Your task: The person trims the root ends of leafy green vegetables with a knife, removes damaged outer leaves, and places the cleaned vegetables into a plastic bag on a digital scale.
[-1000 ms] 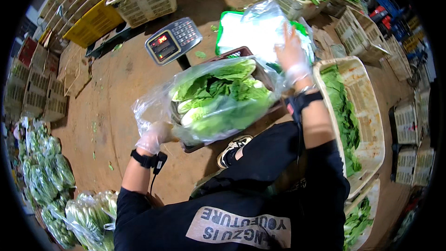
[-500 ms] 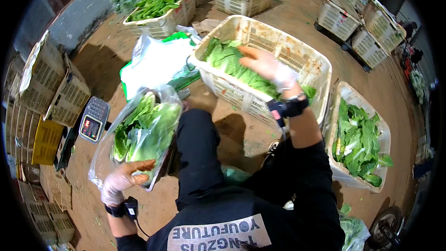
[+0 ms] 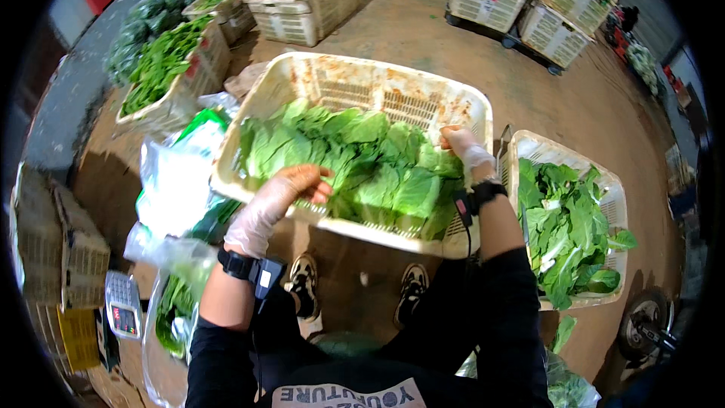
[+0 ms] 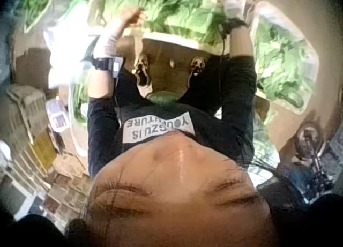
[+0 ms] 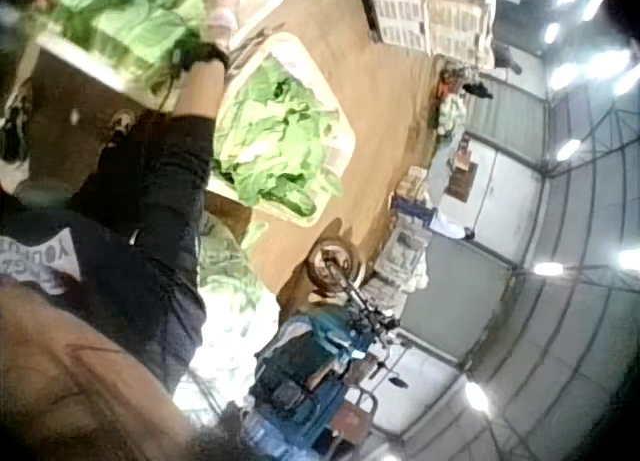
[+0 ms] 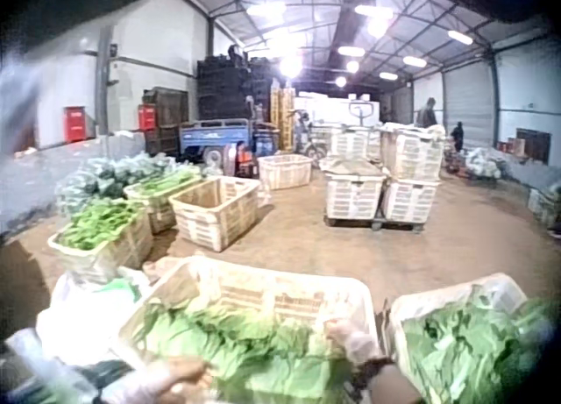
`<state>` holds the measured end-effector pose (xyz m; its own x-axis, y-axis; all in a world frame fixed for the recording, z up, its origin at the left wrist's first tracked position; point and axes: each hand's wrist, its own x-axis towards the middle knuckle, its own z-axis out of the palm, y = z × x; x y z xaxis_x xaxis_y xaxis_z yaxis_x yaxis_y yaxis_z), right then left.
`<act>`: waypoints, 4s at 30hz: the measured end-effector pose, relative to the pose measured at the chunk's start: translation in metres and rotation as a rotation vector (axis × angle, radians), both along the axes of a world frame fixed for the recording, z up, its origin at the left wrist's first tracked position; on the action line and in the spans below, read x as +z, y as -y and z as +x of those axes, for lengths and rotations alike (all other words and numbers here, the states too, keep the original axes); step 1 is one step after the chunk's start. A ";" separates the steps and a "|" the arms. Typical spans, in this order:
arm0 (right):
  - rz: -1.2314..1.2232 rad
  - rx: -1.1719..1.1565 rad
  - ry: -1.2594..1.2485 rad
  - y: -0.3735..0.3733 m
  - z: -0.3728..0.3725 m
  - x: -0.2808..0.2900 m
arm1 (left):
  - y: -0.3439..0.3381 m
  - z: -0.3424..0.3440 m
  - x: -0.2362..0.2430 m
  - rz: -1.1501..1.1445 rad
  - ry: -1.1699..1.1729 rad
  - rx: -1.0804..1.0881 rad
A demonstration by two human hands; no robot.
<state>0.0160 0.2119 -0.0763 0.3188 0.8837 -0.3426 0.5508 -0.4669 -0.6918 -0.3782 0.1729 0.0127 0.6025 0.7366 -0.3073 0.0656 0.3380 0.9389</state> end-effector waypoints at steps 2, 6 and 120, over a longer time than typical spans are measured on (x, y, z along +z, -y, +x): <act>-0.168 0.024 0.229 -0.038 0.030 -0.028 | -0.020 0.023 -0.019 0.033 -0.253 -0.129; -0.303 0.092 0.441 -0.102 0.050 -0.117 | -0.092 0.023 -0.052 -0.014 -0.295 -0.177; -0.080 0.188 -0.022 0.035 -0.027 0.010 | 0.041 -0.013 0.022 0.188 0.553 0.261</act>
<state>-0.0111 0.1773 -0.0665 0.1425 0.8964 -0.4197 0.6182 -0.4117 -0.6695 -0.3913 0.1323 0.0348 0.4284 0.8916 0.1467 -0.5078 0.1033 0.8553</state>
